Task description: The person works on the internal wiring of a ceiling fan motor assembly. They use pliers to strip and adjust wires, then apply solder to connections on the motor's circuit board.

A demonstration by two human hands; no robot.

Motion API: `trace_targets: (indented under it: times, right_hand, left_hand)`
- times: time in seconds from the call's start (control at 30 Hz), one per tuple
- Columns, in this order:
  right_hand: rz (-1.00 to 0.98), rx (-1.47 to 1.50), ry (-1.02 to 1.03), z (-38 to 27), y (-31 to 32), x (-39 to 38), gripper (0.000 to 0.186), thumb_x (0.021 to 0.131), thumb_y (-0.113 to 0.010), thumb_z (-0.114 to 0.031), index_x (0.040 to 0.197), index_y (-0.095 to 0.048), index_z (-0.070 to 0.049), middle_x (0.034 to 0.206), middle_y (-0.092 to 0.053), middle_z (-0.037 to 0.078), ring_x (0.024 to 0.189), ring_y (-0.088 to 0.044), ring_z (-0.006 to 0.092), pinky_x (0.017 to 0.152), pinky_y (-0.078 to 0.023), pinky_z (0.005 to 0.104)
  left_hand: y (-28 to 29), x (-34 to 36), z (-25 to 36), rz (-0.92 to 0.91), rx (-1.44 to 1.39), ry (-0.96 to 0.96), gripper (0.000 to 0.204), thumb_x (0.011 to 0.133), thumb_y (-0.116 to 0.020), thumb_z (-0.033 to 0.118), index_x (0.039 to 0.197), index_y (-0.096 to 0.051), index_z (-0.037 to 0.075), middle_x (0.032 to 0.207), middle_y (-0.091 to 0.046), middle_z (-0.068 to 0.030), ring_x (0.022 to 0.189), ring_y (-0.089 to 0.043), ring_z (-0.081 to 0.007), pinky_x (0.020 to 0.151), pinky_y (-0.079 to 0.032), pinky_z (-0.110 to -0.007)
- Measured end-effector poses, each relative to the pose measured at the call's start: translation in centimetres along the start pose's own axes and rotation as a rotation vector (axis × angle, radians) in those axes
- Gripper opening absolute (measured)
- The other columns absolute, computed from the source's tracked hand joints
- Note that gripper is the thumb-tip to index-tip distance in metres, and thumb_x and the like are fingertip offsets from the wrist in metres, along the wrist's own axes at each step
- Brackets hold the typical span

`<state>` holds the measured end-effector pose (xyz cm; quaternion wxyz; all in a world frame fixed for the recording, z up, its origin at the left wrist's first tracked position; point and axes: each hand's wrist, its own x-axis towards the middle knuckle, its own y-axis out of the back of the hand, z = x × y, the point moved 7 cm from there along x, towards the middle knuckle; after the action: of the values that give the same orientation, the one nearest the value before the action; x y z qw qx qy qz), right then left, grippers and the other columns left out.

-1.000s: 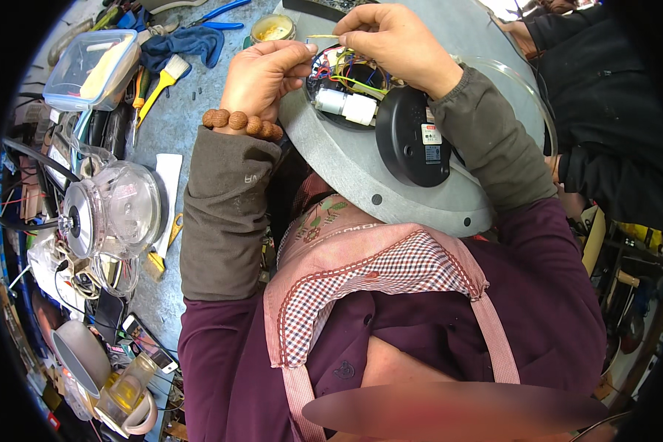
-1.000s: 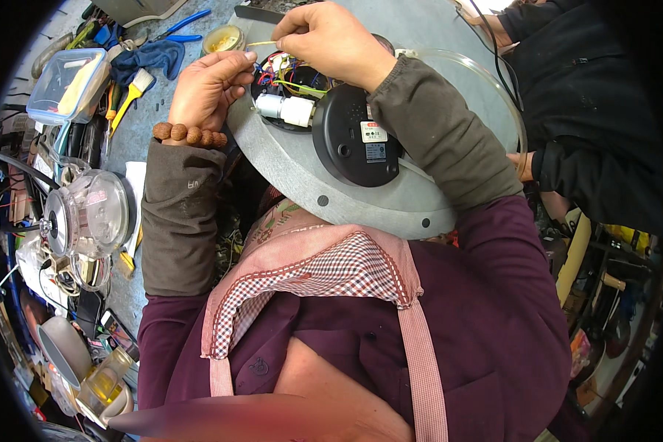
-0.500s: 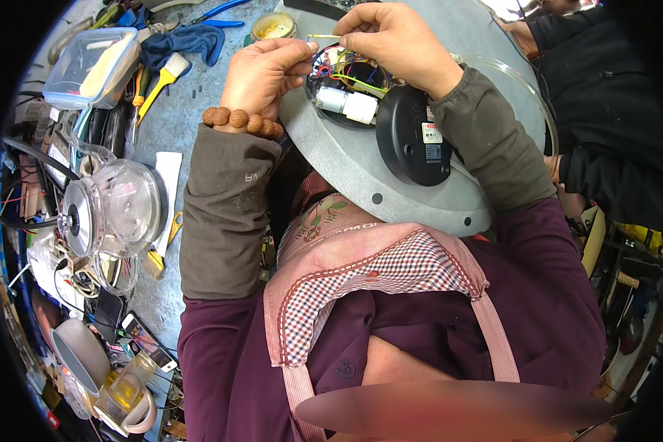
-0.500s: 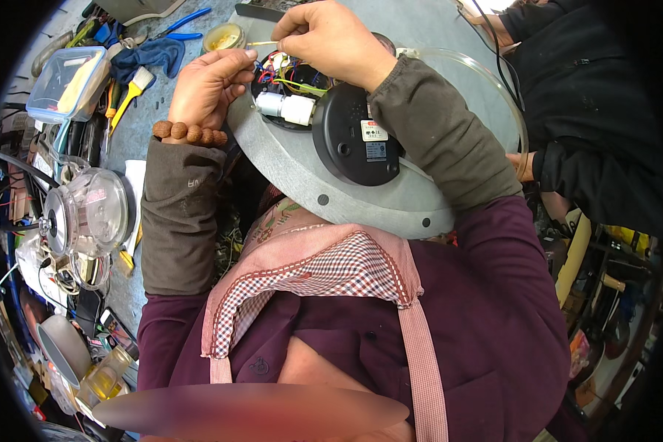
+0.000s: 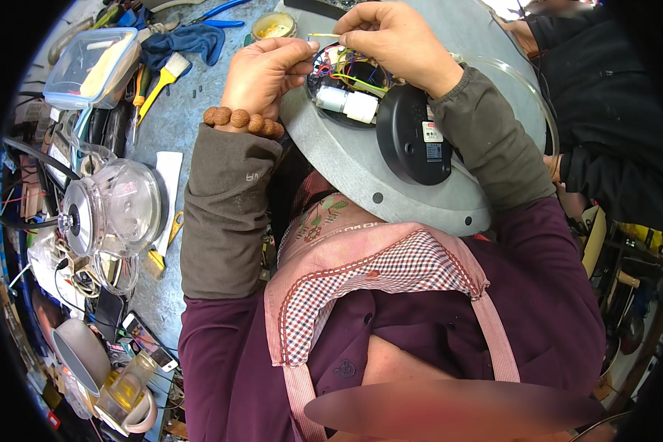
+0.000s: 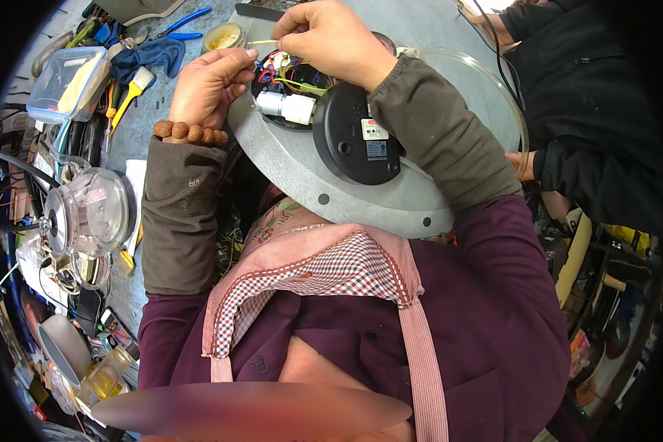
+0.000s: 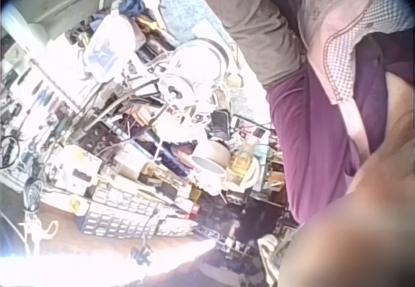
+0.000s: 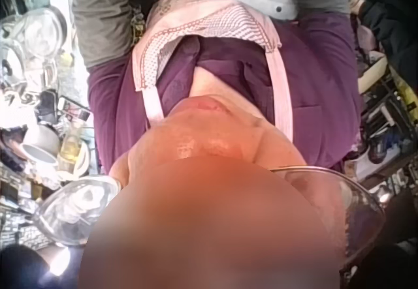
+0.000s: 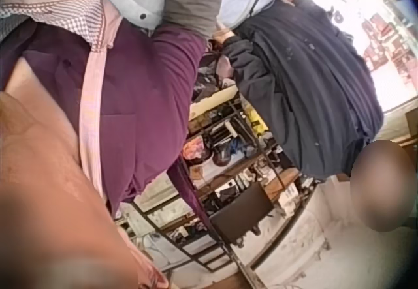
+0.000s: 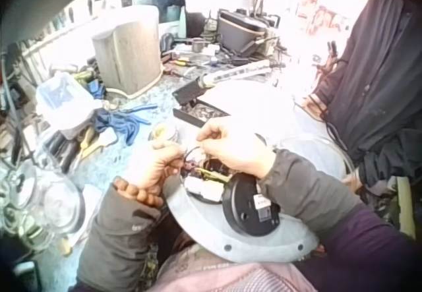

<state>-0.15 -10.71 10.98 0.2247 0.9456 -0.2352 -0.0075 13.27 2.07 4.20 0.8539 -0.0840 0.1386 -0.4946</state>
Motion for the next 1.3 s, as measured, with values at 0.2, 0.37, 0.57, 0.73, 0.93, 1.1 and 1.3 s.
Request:
trace_targets:
  times: [0.2, 0.37, 0.57, 0.73, 0.93, 1.1, 1.3]
  right_hand:
    - [-0.013, 0.088, -0.016, 0.3, -0.2, -0.1, 0.014, 0.095, -0.068, -0.006, 0.105, -0.071, 0.004, 0.086, -0.071, 0.006, 0.076, -0.065, 0.0106, 0.069, -0.054, 0.0264]
    - [0.002, 0.141, -0.060, 0.4, 0.0, -0.2, 0.015, 0.094, -0.068, -0.005, 0.106, -0.071, 0.004, 0.087, -0.071, 0.006, 0.077, -0.065, 0.0102, 0.069, -0.054, 0.0260]
    - [-0.008, 0.048, -0.041, 0.0, -0.1, -0.1, 0.016, 0.093, -0.068, -0.004, 0.107, -0.071, 0.004, 0.087, -0.071, 0.006, 0.076, -0.065, 0.0103, 0.069, -0.054, 0.0264]
    - [-0.010, 0.043, -0.036, 0.1, -0.1, 0.0, 0.016, 0.094, -0.067, -0.004, 0.107, -0.071, 0.004, 0.087, -0.071, 0.005, 0.076, -0.065, 0.0102, 0.069, -0.054, 0.0261]
    - [0.016, 0.166, -0.050, 0.9, -0.1, 0.0, 0.014, 0.094, -0.067, -0.004, 0.106, -0.071, 0.003, 0.087, -0.071, 0.006, 0.077, -0.065, 0.0104, 0.070, -0.054, 0.0262]
    - [-0.017, 0.031, -0.006, 0.1, -0.2, 0.0, 0.014, 0.094, -0.068, -0.004, 0.105, -0.071, 0.004, 0.087, -0.071, 0.006, 0.077, -0.065, 0.0109, 0.070, -0.054, 0.0270]
    - [-0.010, 0.024, -0.020, 0.2, -0.1, 0.1, 0.014, 0.094, -0.068, -0.004, 0.105, -0.071, 0.004, 0.086, -0.071, 0.006, 0.076, -0.065, 0.0106, 0.070, -0.054, 0.0267]
  left_hand:
    - [-0.2, -0.2, 0.3, 0.023, -0.010, -0.019, 0.016, 0.092, -0.080, 0.015, 0.100, -0.077, 0.001, 0.084, -0.073, -0.0026, 0.071, -0.066, -0.0066, 0.062, -0.052, -0.019]
    - [-0.3, -0.3, 0.3, 0.031, -0.019, -0.011, 0.016, 0.092, -0.080, 0.015, 0.101, -0.077, 0.001, 0.084, -0.073, -0.0027, 0.071, -0.066, -0.0067, 0.062, -0.052, -0.019]
    - [-0.4, -0.3, 0.4, 0.034, -0.004, 0.002, 0.019, 0.094, -0.078, 0.014, 0.105, -0.077, 0.000, 0.086, -0.074, -0.0032, 0.072, -0.068, -0.0076, 0.063, -0.054, -0.019]
    - [-0.3, -0.2, 0.2, 0.021, 0.004, 0.004, 0.021, 0.094, -0.077, 0.014, 0.108, -0.076, -0.001, 0.091, -0.076, -0.0052, 0.075, -0.070, -0.0089, 0.064, -0.056, -0.020]
    - [-0.4, -0.1, 0.2, -0.012, -0.006, 0.019, 0.021, 0.094, -0.077, 0.014, 0.110, -0.075, -0.001, 0.093, -0.077, -0.0062, 0.075, -0.071, -0.0097, 0.063, -0.056, -0.020]
    - [-0.2, 0.0, 0.0, -0.015, -0.020, 0.015, 0.021, 0.094, -0.077, 0.014, 0.109, -0.075, -0.001, 0.093, -0.077, -0.0062, 0.075, -0.071, -0.0097, 0.063, -0.056, -0.020]
    - [-0.2, 0.0, 0.0, -0.010, -0.003, 0.005, 0.022, 0.095, -0.077, 0.015, 0.110, -0.075, 0.000, 0.093, -0.076, -0.0057, 0.075, -0.071, -0.0092, 0.063, -0.056, -0.020]
